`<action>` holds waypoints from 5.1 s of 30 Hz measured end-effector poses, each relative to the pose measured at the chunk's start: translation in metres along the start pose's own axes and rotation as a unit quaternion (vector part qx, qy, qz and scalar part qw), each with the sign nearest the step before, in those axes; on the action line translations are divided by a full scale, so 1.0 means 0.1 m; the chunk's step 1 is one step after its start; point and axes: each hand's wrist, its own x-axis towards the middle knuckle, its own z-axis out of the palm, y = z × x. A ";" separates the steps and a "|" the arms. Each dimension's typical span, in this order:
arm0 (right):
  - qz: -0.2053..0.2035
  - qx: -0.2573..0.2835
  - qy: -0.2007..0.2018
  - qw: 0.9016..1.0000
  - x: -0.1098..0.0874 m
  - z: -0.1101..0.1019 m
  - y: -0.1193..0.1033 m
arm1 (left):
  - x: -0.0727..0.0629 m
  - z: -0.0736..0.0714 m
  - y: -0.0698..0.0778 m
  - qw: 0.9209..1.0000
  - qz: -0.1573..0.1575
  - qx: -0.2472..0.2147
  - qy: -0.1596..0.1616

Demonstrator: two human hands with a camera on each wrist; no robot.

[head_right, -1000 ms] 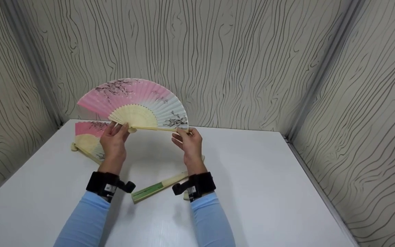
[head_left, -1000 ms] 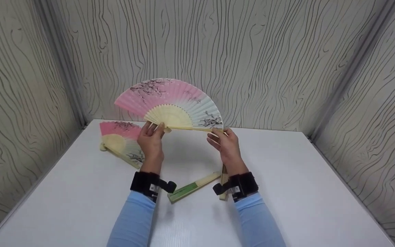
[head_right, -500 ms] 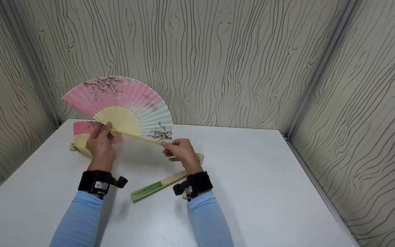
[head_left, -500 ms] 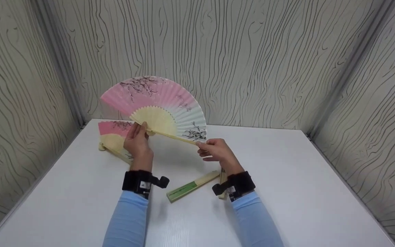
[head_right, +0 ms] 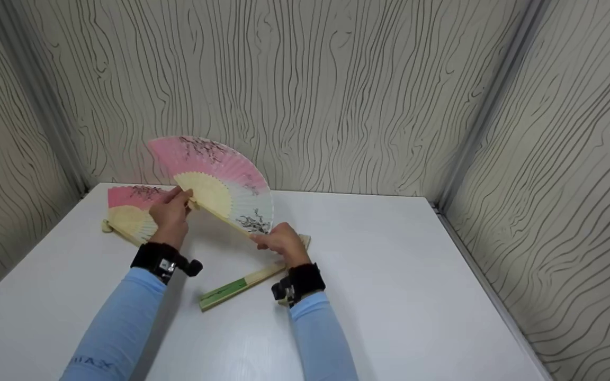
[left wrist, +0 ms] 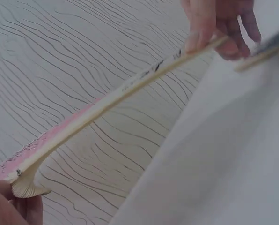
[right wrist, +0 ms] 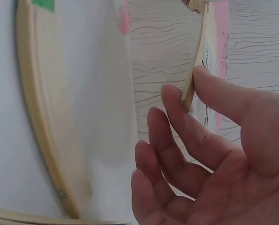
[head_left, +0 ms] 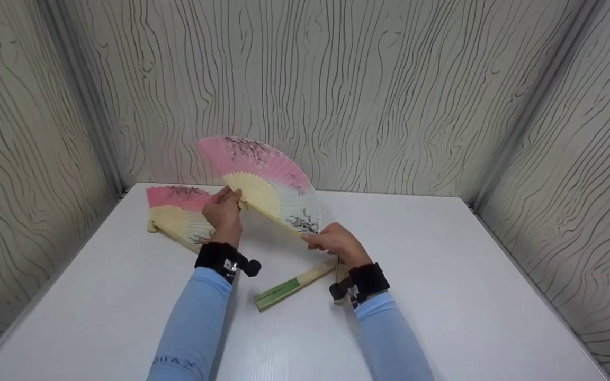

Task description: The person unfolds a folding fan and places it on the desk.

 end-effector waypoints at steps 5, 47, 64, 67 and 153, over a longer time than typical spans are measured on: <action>0.015 -0.010 0.014 1.000 0.06 0.15 0.16 | 0.25 0.01 -0.25 0.980 0.010 0.198 0.003; -0.137 -0.156 0.016 0.978 -0.15 0.45 -0.09 | 0.32 0.18 -0.54 0.827 0.126 0.538 -0.103; -0.189 -0.199 -0.037 0.961 -0.18 0.60 -0.18 | 0.35 0.16 -0.51 0.809 0.148 0.559 -0.109; -0.190 -0.191 -0.040 0.962 -0.18 0.60 -0.16 | 0.39 0.15 -0.58 0.803 0.162 0.560 -0.122; -0.161 -0.321 -0.181 0.916 -0.39 0.70 -0.38 | 0.53 -0.04 -0.78 0.660 0.160 0.697 -0.230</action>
